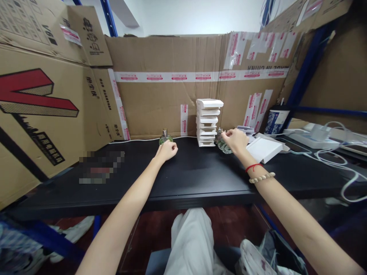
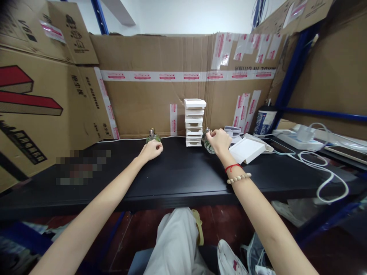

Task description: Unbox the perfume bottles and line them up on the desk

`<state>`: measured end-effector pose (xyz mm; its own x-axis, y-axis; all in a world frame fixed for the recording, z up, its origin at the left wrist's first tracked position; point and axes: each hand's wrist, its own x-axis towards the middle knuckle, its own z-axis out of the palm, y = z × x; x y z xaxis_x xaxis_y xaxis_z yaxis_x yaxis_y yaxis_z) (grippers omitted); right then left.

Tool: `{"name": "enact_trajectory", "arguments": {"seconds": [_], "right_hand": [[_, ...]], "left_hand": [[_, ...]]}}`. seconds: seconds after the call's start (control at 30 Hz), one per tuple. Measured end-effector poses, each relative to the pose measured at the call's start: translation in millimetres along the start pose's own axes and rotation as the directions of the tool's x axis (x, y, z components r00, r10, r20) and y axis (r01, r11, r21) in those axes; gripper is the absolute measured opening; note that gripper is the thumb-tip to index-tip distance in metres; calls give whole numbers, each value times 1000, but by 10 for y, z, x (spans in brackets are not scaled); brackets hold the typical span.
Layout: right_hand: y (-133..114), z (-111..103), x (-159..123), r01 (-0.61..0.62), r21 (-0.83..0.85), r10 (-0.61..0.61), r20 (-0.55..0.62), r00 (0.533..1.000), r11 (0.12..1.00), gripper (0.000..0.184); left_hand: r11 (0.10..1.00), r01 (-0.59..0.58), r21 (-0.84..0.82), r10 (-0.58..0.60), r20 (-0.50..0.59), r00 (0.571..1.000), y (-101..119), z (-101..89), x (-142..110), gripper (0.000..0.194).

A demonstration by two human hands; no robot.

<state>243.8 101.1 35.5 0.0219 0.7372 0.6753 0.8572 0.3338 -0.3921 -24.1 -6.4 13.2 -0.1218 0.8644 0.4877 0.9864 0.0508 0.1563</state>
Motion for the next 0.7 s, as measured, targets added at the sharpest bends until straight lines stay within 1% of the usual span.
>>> {"name": "enact_trajectory", "arguments": {"seconds": [0.13,0.2,0.4,0.57,0.7], "right_hand": [[5,10,0,20,-12,-19,30,999,1000,31],[7,14,5,31,-11,-31,35,999,999,29],[20,27,19,50,32,-50,-5,999,998,24],[12,47,12,84,181,-75,-58,996,980,25],[-2,94,12,154,346,-125,-104,987,926,25]], "left_hand": [[1000,8,-27,-5,112,994,12,4,-5,22],[999,17,-38,-11,151,988,16,-1,-9,21],[998,42,-38,-33,196,980,17,-20,-9,21],[998,42,-35,-34,211,977,18,-21,-5,22],[999,41,-35,-33,214,976,21,-27,-8,23]]}}
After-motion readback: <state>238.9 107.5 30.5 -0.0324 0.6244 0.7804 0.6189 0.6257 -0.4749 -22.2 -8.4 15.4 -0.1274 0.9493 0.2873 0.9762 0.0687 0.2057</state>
